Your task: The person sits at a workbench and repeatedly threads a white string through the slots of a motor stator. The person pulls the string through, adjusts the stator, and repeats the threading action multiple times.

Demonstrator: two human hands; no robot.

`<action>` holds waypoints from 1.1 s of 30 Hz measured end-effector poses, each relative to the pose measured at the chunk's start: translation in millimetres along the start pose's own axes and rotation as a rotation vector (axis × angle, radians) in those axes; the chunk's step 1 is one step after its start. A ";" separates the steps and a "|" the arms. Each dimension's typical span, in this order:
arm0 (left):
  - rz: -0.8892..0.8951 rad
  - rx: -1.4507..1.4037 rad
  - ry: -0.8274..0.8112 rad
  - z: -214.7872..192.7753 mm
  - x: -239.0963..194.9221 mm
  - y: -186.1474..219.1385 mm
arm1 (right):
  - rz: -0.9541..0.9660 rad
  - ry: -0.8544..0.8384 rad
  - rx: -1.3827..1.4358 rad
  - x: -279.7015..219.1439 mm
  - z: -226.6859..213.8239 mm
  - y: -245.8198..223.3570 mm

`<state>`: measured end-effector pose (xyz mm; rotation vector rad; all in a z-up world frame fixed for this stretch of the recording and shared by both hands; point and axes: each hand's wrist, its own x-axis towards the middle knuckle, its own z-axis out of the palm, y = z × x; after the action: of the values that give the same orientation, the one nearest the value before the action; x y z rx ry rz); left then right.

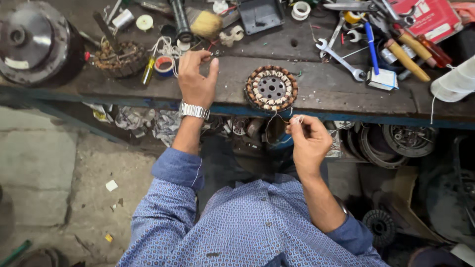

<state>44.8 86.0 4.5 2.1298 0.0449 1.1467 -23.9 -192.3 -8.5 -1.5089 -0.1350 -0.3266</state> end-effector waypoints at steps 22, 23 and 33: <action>0.041 0.020 -0.006 -0.6 -2.7 -3.9 | -0.440 0.023 -0.501 -6.2 22.3 -33.4; 0.036 0.018 -0.008 -0.2 -2.5 -3.9 | -0.422 0.004 -0.464 -7.8 24.0 -32.8; 0.027 0.013 -0.016 -1.2 -2.0 -2.9 | -0.229 -0.139 -0.098 -15.6 28.3 -4.6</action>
<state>43.5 88.2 1.8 2.1572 0.0167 1.1477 -36.8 -162.4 -6.8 -1.6171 -0.4094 -0.4155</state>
